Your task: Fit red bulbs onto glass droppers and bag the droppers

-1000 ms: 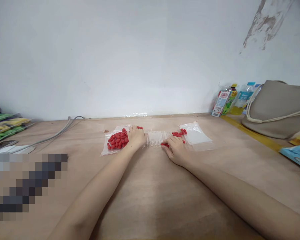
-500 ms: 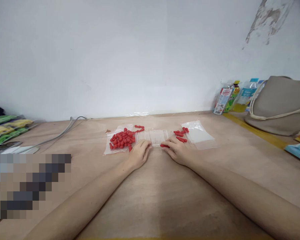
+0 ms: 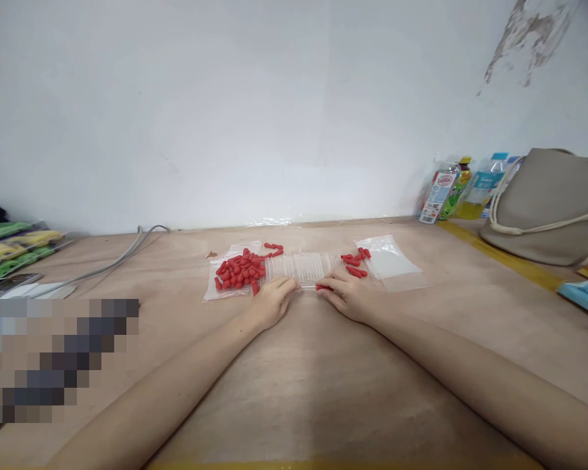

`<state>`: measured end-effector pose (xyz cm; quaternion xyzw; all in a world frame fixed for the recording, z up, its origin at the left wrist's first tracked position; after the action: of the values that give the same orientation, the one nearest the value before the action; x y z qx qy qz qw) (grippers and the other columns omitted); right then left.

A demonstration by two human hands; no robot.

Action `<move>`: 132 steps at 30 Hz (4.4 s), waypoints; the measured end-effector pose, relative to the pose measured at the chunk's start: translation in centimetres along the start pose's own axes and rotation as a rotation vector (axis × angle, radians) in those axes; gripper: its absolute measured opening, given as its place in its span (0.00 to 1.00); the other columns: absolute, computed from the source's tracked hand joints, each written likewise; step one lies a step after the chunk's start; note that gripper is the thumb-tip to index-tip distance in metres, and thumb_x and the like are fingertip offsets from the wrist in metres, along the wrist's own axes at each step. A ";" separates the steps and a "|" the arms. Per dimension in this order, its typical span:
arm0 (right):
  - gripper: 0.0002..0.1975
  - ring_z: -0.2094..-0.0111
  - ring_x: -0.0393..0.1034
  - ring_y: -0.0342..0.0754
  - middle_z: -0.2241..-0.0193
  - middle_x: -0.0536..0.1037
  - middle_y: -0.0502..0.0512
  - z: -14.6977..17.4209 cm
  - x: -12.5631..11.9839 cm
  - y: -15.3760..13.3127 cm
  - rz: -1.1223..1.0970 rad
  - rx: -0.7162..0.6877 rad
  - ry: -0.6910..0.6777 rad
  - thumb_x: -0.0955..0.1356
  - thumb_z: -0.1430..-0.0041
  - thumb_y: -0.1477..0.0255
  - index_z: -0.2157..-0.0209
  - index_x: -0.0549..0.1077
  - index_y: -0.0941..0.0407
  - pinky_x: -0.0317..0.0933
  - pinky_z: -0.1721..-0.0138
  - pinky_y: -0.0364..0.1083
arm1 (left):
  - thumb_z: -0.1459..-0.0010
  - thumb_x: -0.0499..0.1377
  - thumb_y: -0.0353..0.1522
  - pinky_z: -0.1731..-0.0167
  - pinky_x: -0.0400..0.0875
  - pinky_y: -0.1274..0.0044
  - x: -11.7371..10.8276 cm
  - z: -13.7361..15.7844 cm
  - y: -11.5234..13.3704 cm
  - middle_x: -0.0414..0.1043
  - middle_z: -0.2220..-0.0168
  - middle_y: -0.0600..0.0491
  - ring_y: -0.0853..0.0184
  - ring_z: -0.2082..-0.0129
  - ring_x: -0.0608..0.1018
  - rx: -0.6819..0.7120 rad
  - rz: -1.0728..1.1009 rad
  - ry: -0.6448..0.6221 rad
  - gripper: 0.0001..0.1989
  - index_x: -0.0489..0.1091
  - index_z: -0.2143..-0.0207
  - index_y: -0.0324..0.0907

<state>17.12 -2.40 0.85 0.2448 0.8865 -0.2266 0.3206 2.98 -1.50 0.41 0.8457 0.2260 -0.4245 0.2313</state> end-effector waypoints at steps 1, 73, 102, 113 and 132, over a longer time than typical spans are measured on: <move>0.10 0.68 0.68 0.43 0.69 0.75 0.55 0.0 -0.1 -0.1 0.022 0.003 -0.002 0.62 0.41 0.70 0.65 0.73 0.55 0.63 0.66 0.43 | 0.39 0.45 0.28 0.65 0.65 0.77 0.0 0.0 0.1 0.69 0.68 0.50 0.67 0.66 0.70 0.009 0.003 -0.002 0.10 0.65 0.67 0.40; 0.08 0.68 0.67 0.44 0.70 0.73 0.53 -0.8 0.8 1.3 -0.357 0.124 -0.039 0.66 0.47 0.67 0.66 0.71 0.55 0.62 0.65 0.45 | 0.41 0.52 0.32 0.70 0.69 0.80 -0.4 0.0 1.1 0.72 0.70 0.52 0.71 0.71 0.74 0.085 0.031 0.181 0.08 0.69 0.64 0.39; 0.14 0.61 0.64 0.49 0.66 0.72 0.57 -2.1 -2.2 15.3 0.348 0.502 -0.230 0.64 0.47 0.67 0.59 0.75 0.53 0.56 0.60 0.46 | 0.44 0.53 0.33 0.58 0.65 0.69 -0.3 -0.1 0.3 0.67 0.59 0.48 0.62 0.58 0.69 -0.072 -0.069 0.089 0.10 0.67 0.59 0.41; 0.09 0.58 0.60 0.53 0.63 0.72 0.54 -2.2 -1.5 14.3 0.303 0.373 -0.205 0.64 0.47 0.67 0.71 0.77 0.50 0.52 0.60 0.52 | 0.47 0.55 0.33 0.60 0.64 0.67 -0.4 -1.8 -1.6 0.67 0.64 0.47 0.59 0.60 0.68 -0.260 -0.218 0.125 0.07 0.68 0.66 0.40; 0.05 0.67 0.64 0.49 0.72 0.74 0.54 0.4 -1.1 0.8 0.205 0.083 0.112 0.62 0.43 0.70 0.69 0.68 0.55 0.50 0.62 0.50 | 0.50 0.54 0.38 0.56 0.58 0.66 0.4 -5.8 -7.9 0.66 0.54 0.35 0.50 0.52 0.65 -0.899 -0.555 -0.188 0.20 0.71 0.60 0.32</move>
<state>18.48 -2.26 1.11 0.3595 0.8631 -0.2153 0.2819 2.16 8.17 1.59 0.5301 0.5788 -0.4050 0.4690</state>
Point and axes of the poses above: each hand's wrist, its own z-axis away from the middle knuckle, its own x-axis out of the palm, y = z × x, the point moved 7 cm from there along -z, towards the middle knuckle
